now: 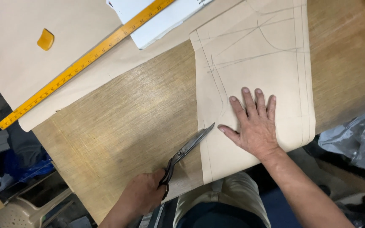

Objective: The person uses large shears to cut a beige paper pattern along pre-drawn lines on a wooden table. They rotate the paper and adjust their position to follow the curved and straight lines of the pattern.

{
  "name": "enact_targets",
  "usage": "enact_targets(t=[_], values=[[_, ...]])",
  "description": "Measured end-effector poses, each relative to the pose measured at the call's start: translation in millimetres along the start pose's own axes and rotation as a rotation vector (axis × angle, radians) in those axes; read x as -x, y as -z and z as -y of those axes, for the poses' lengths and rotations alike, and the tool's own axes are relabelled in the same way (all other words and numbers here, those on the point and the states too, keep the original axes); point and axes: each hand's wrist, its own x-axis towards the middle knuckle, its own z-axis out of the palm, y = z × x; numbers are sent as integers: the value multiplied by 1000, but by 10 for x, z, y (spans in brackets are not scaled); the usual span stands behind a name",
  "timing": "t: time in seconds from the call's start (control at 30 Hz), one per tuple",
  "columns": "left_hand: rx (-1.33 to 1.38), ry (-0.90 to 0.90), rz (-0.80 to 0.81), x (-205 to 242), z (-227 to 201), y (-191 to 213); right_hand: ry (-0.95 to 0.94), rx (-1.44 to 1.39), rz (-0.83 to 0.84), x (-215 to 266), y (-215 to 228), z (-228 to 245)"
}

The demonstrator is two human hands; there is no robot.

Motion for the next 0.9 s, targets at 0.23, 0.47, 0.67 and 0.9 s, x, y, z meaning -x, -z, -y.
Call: enact_targets(t=[0.23,0.47,0.67,0.9], values=[[-11,27,4,21,15,-2,1,44,-54,-68,54,-52],[6,51,29,67,-128,123,-20,-33,-7,-31,-6,-67],[0,41,29,67,-152,125,-13,-14,-31,-24,-18,-72],[44,48,-8,97,-238,106,-42,-48,-4,11,-64,-58]])
